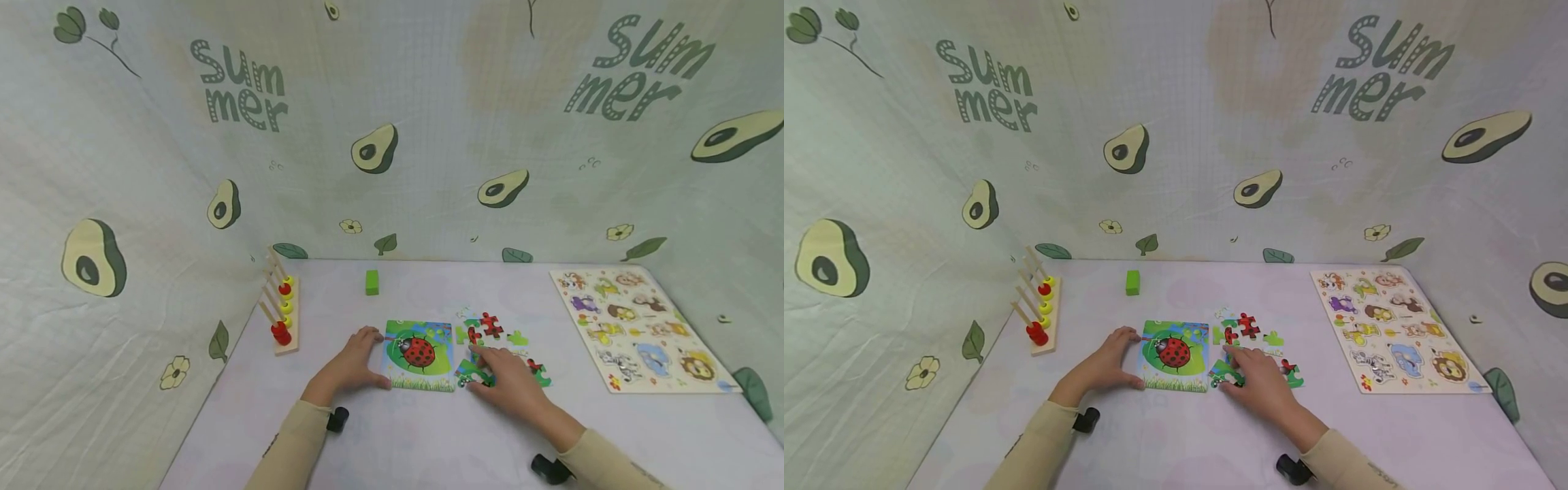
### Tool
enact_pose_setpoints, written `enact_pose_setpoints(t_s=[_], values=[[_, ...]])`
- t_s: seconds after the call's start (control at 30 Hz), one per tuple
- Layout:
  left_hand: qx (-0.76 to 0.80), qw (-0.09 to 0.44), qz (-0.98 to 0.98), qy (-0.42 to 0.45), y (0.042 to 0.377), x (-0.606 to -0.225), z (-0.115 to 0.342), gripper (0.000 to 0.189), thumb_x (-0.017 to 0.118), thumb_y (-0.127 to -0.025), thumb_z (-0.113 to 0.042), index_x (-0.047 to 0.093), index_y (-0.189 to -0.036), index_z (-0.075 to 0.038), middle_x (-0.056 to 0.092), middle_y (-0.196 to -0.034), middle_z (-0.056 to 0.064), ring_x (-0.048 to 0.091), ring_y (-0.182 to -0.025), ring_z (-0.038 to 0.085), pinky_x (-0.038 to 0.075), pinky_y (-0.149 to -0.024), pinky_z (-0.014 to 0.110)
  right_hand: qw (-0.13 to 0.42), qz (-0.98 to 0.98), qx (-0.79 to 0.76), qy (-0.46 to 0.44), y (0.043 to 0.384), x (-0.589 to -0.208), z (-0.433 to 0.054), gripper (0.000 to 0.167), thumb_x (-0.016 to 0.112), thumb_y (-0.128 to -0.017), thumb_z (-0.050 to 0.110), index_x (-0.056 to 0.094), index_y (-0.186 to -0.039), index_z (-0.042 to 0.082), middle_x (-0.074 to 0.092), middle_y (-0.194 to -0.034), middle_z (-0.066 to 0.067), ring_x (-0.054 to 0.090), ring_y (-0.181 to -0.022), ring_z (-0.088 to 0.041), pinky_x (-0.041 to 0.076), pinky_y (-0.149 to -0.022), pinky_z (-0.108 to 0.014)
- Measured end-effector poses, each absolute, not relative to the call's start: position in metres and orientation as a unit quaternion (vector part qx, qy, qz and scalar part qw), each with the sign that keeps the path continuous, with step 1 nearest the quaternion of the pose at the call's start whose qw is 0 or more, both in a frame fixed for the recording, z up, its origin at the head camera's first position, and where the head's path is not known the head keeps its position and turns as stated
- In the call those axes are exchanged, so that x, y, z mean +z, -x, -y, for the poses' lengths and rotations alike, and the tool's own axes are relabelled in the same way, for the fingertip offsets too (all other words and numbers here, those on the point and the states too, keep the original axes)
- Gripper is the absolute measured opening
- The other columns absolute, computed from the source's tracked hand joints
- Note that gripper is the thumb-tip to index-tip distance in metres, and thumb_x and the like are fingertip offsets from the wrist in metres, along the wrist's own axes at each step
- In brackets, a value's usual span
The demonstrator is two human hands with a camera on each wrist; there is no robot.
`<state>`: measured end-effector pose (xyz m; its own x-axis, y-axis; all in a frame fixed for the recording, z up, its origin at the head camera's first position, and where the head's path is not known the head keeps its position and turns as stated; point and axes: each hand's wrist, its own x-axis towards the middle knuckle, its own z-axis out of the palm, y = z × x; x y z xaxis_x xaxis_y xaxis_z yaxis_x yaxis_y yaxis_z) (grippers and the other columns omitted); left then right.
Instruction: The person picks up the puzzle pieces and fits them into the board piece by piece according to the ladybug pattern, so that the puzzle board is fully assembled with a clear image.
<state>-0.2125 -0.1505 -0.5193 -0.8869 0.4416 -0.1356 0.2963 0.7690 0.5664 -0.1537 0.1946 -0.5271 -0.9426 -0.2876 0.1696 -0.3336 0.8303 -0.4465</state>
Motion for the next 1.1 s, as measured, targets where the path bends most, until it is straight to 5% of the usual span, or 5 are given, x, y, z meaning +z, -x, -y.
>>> enact_pose_setpoints(t_s=[0.57,1.1], values=[[0.249,0.159,-0.934,-0.202,0.2106,-0.5210,0.1512,0.111,0.090,-0.071,-0.049,0.034,-0.160,-0.013,0.016,-0.169,0.013,0.007,-0.156,0.033,0.010,-0.126,0.050,0.033,0.960,0.231,-0.156,0.1547,-0.5261,-0.1875,0.052,0.085,-0.083,0.030,0.069,-0.127,0.006,0.061,-0.098,0.003,0.056,-0.092,-0.018,0.050,-0.081,-0.042],[0.244,0.167,-0.932,-0.208,0.2119,-0.5198,0.1508,0.109,0.089,-0.073,-0.050,0.034,-0.160,-0.014,0.013,-0.170,0.012,0.005,-0.157,0.031,0.006,-0.127,0.050,0.015,0.940,0.303,-0.153,0.1567,-0.5257,-0.1864,0.040,0.084,-0.084,0.021,0.066,-0.120,0.014,0.061,-0.097,0.007,0.054,-0.087,-0.009,0.052,-0.078,-0.035]])
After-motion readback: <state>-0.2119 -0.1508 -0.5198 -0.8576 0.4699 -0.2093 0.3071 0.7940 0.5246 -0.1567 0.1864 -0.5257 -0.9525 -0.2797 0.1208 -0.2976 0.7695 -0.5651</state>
